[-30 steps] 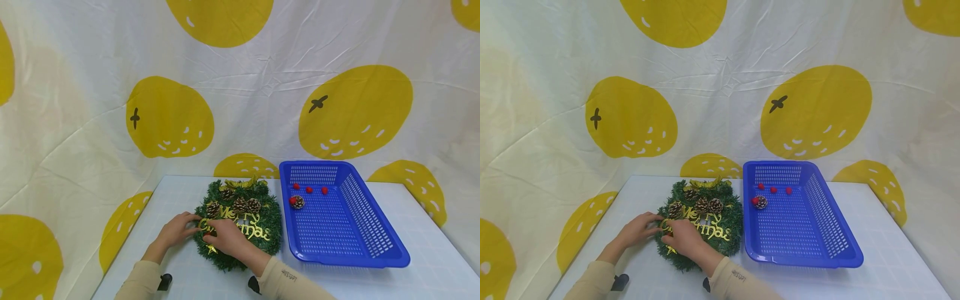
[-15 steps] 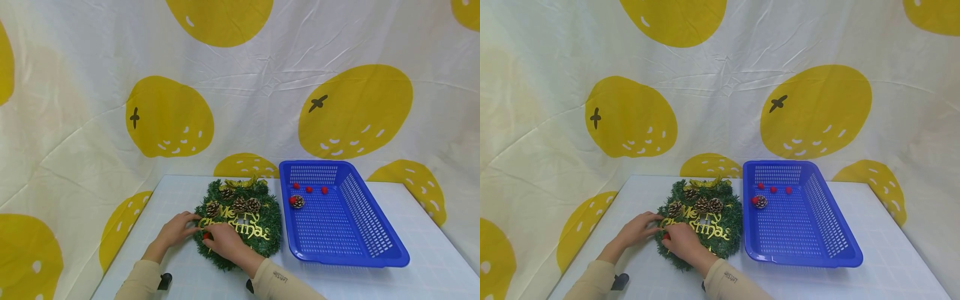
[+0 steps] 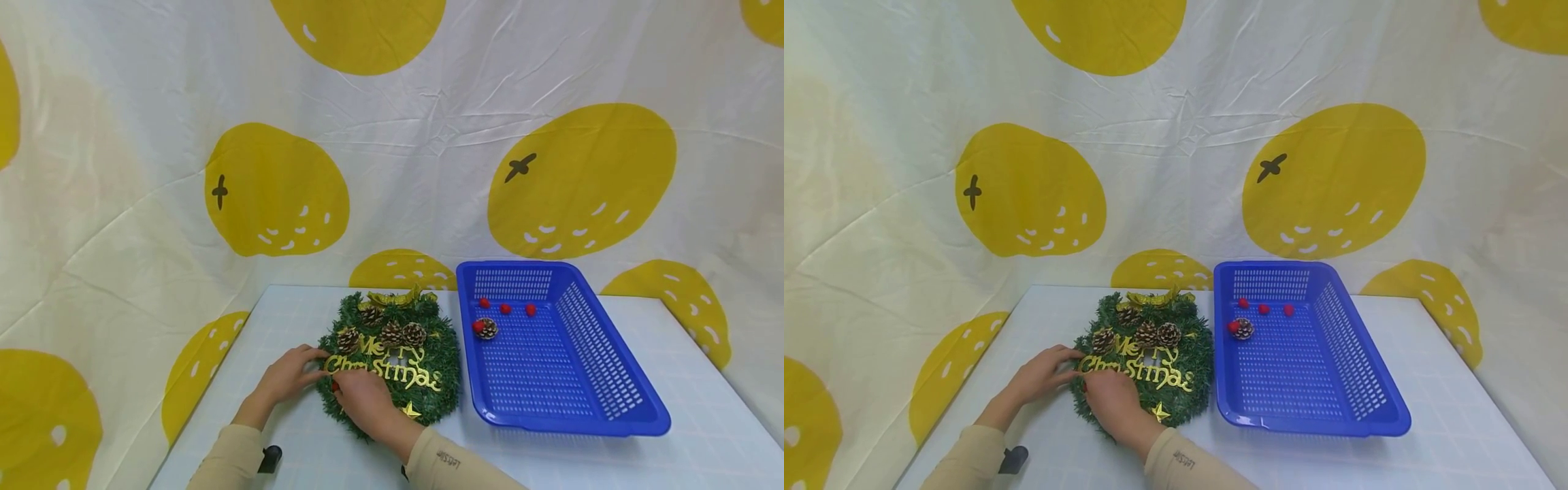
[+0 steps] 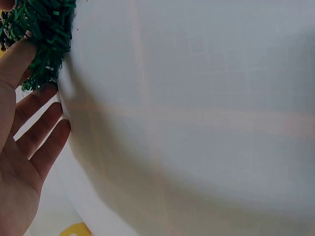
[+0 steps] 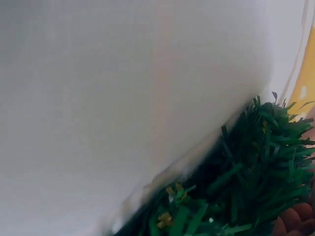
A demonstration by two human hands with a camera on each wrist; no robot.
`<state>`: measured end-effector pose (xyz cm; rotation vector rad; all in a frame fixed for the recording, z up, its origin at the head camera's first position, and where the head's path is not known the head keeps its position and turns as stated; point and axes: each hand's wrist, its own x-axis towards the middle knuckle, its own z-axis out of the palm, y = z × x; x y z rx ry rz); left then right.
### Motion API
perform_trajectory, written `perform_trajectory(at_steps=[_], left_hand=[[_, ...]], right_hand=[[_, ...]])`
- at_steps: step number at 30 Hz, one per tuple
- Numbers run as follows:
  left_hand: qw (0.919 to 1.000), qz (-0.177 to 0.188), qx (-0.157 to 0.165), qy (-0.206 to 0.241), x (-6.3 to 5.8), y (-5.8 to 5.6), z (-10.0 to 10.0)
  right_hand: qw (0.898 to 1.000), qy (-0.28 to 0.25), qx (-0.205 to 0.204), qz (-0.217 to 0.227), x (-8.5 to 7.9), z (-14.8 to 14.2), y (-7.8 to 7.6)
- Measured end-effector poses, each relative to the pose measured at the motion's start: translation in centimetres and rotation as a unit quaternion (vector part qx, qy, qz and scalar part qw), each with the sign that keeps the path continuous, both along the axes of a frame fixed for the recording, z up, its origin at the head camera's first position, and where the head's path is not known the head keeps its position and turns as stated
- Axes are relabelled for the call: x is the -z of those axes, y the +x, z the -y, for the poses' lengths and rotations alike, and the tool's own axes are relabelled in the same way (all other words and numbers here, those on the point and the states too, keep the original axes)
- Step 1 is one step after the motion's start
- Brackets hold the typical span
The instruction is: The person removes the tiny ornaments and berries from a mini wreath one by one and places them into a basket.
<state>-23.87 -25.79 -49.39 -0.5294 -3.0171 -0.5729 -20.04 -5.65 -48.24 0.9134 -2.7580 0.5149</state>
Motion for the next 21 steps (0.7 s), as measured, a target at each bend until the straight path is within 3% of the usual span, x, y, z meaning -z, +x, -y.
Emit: perform_trajectory(at_steps=[5,12,21], left_hand=[[1.0000,0.001,-0.003,-0.002,0.1,0.0,-0.1],[1.0000,-0.003,0.003,-0.007,0.1,0.0,0.0],[0.9999,-0.002,0.002,-0.012,-0.1,0.0,0.0]], right_hand=[[0.999,0.022,0.020,-0.038,0.3,0.3,-0.1],[0.990,0.076,0.016,-0.121,1.0,0.4,0.0],[0.986,0.075,0.028,-0.148,1.1,0.7,0.2]])
